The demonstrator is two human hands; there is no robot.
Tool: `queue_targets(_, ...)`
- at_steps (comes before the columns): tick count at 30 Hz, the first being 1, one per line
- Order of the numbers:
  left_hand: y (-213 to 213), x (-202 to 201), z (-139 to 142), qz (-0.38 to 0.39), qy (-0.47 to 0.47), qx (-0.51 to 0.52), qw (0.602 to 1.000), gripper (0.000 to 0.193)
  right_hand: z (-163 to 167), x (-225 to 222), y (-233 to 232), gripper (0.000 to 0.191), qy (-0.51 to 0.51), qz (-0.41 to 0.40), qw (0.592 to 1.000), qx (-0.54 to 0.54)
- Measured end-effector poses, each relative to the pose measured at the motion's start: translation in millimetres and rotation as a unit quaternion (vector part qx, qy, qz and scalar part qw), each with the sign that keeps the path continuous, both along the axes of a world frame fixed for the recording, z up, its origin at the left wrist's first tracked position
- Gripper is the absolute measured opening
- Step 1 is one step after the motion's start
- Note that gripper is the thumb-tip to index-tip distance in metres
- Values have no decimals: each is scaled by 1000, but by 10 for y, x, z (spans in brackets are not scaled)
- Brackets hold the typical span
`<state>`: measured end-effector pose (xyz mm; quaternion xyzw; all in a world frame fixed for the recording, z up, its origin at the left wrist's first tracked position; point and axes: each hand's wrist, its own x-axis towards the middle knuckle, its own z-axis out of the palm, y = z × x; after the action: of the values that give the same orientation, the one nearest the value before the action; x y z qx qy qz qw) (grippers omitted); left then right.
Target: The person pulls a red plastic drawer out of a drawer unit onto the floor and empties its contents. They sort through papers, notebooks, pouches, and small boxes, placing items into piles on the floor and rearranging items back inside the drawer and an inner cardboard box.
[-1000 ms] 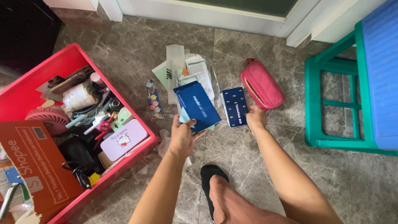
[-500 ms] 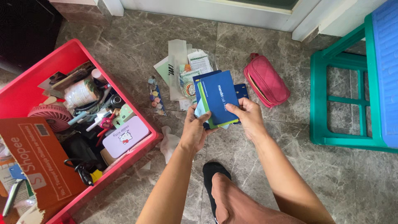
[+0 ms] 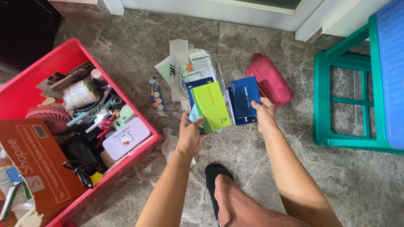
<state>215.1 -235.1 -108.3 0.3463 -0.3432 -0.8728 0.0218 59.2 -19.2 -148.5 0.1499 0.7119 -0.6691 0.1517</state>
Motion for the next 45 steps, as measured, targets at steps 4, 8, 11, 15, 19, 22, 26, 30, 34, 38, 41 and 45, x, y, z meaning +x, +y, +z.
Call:
queue_targets(4, 8, 0, 2, 3, 1, 16, 1000, 35, -237, -11, 21, 17, 35, 19, 994, 105)
queue_targets(8, 2, 7, 30, 0, 11, 31, 999, 38, -260, 9, 12, 31, 38, 38, 963, 263)
queue_targets(11, -4, 11, 53, -5, 16, 32, 999, 41, -121, 54, -46, 42, 113, 61, 924, 361)
queue_targets(15, 23, 0, 87, -3, 5, 20, 1000, 44, 186, 220, -145, 30, 38, 130, 981, 136)
queue_targets(19, 93, -25, 136, -6, 19, 20, 1000, 43, 410, 393, -256, 24, -28, 223, 974, -22)
queue_targets(22, 117, -41, 172, -16, 16, 21, 1000, 42, 464, 402, -290, 21, -7, 229, 973, -38)
queue_targets(26, 97, -30, 166, -9, 17, 43, 999, 39, 437, 385, -246, 17, -18, 211, 976, -57)
queue_targets(30, 92, 8, 86, -7, 25, 40, 999, 36, 406, 392, -199, 17, -27, 195, 979, -55)
queue_targets(34, 109, 33, -35, 5, 14, 17, 1000, 35, 401, 365, -159, 15, -30, 183, 981, -50)
queue_targets(38, 84, 68, -144, 24, 23, 15, 999, 33, 364, 270, -57, 13, -34, 148, 987, -61)
queue_targets(41, 42, 103, -189, 26, 17, 9, 999, 32, 271, 164, 41, 15, -33, 109, 993, -38)
queue_targets(45, 19, 115, -195, 32, -5, 5, 999, 34, 74, 13, 157, 17, -30, 63, 997, 18)
